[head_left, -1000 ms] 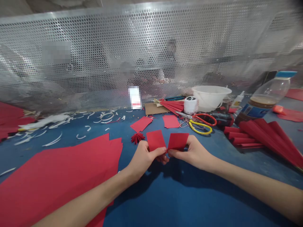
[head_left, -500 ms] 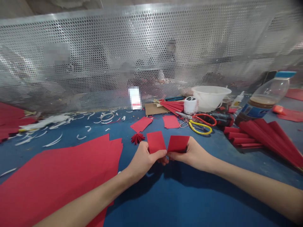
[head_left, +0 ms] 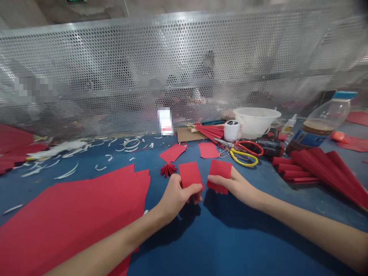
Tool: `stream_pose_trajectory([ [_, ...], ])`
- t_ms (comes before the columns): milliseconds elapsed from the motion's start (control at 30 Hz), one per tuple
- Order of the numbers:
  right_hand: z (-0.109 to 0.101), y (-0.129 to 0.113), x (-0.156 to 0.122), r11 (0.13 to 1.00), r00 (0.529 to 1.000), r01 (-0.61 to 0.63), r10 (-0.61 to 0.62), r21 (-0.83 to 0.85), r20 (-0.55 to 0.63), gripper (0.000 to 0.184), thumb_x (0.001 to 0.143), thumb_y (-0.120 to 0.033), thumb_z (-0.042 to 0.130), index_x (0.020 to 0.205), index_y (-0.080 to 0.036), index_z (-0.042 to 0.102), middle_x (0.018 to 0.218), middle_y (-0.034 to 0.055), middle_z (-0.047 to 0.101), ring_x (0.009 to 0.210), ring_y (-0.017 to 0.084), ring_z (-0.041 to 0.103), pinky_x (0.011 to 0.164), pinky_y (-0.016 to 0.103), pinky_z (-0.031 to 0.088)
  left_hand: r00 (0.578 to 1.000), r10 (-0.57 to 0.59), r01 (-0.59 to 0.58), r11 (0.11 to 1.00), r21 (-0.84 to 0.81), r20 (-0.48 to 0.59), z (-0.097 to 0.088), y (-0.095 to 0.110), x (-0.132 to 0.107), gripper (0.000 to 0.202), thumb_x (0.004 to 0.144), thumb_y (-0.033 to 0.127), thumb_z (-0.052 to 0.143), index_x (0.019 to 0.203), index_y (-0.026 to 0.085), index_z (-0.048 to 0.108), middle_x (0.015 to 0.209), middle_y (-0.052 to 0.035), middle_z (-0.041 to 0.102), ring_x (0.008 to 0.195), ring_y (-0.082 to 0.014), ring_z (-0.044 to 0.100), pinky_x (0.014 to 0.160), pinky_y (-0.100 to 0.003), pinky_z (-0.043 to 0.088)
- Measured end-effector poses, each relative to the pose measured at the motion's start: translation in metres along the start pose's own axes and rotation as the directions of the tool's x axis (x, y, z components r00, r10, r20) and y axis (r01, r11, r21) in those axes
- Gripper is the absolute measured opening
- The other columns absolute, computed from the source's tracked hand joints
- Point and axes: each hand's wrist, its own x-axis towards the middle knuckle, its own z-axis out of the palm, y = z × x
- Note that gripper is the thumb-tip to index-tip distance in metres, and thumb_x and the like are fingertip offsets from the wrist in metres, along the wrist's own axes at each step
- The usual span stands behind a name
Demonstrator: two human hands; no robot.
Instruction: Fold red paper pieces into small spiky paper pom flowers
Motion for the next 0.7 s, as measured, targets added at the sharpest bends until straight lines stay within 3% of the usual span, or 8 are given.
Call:
stream_pose_trajectory([
  [100,-0.001,0.000,0.000,1.000,1.000,0.000,0.000,0.012,-0.023,0.017,0.084,-0.034,0.065,0.090,-0.018,0.063,0.078,-0.0008,0.063,0.071,0.015,0.057,0.065,0.026,0.045,1.000,0.002,-0.001,0.998,0.055,-0.009,0.002,0.002,0.000,0.025,0.082,0.028,0.061,0.063,0.012,0.067,0.059,-0.0054,0.067,0.050,-0.0123,0.056,0.046,-0.020,0.038],
  [200,-0.002,0.004,0.001,0.996,0.992,-0.008,0.019,0.086,-0.126,0.016,0.080,-0.027,0.065,0.092,-0.020,0.059,0.073,-0.0044,0.058,0.065,0.013,0.053,0.061,0.025,0.042,0.999,-0.020,0.023,0.996,0.087,-0.037,0.004,0.000,0.001,0.024,0.083,0.028,0.058,0.070,0.012,0.071,0.062,-0.0061,0.068,0.052,-0.0129,0.057,0.047,-0.021,0.038],
  [300,-0.002,0.007,0.003,0.990,0.978,0.004,0.025,0.139,-0.207,0.022,0.078,-0.023,0.064,0.098,-0.022,0.056,0.077,-0.0045,0.059,0.070,0.014,0.055,0.066,0.025,0.043,0.999,-0.023,0.026,0.992,0.123,-0.022,0.004,-0.002,0.001,0.028,0.086,0.029,0.055,0.068,0.012,0.068,0.064,-0.0068,0.069,0.049,-0.0118,0.054,0.046,-0.021,0.036],
  [400,-0.002,0.010,0.006,0.991,0.974,0.027,0.003,0.129,-0.228,0.033,0.076,-0.022,0.066,0.107,-0.023,0.056,0.085,-0.0030,0.064,0.076,0.016,0.058,0.072,0.027,0.045,0.997,-0.025,0.012,0.982,0.186,0.070,0.004,0.001,-0.004,0.036,0.089,0.033,0.051,0.062,0.013,0.064,0.060,-0.0050,0.066,0.048,-0.0112,0.050,0.048,-0.022,0.035],
  [567,-0.006,0.008,0.010,0.995,0.945,0.100,-0.102,-0.024,-0.311,0.010,0.075,-0.023,0.065,0.085,-0.020,0.064,0.085,0.0003,0.067,0.078,0.018,0.060,0.074,0.029,0.045,0.973,0.036,-0.101,0.956,0.275,0.230,0.006,0.008,-0.014,0.032,0.085,0.029,0.058,0.057,0.014,0.055,0.054,0.0027,0.048,0.051,-0.0093,0.038,0.051,-0.022,0.029],
  [700,-0.013,0.007,0.012,0.999,0.969,-0.024,0.018,-0.022,-0.245,0.013,0.077,-0.028,0.060,0.069,-0.018,0.064,0.068,-0.0004,0.064,0.066,0.018,0.058,0.062,0.027,0.045,0.952,-0.023,-0.019,0.991,0.134,0.305,0.007,0.009,-0.012,0.017,0.083,0.027,0.060,0.073,0.013,0.061,0.063,0.0018,0.049,0.057,-0.0103,0.040,0.054,-0.022,0.032],
])
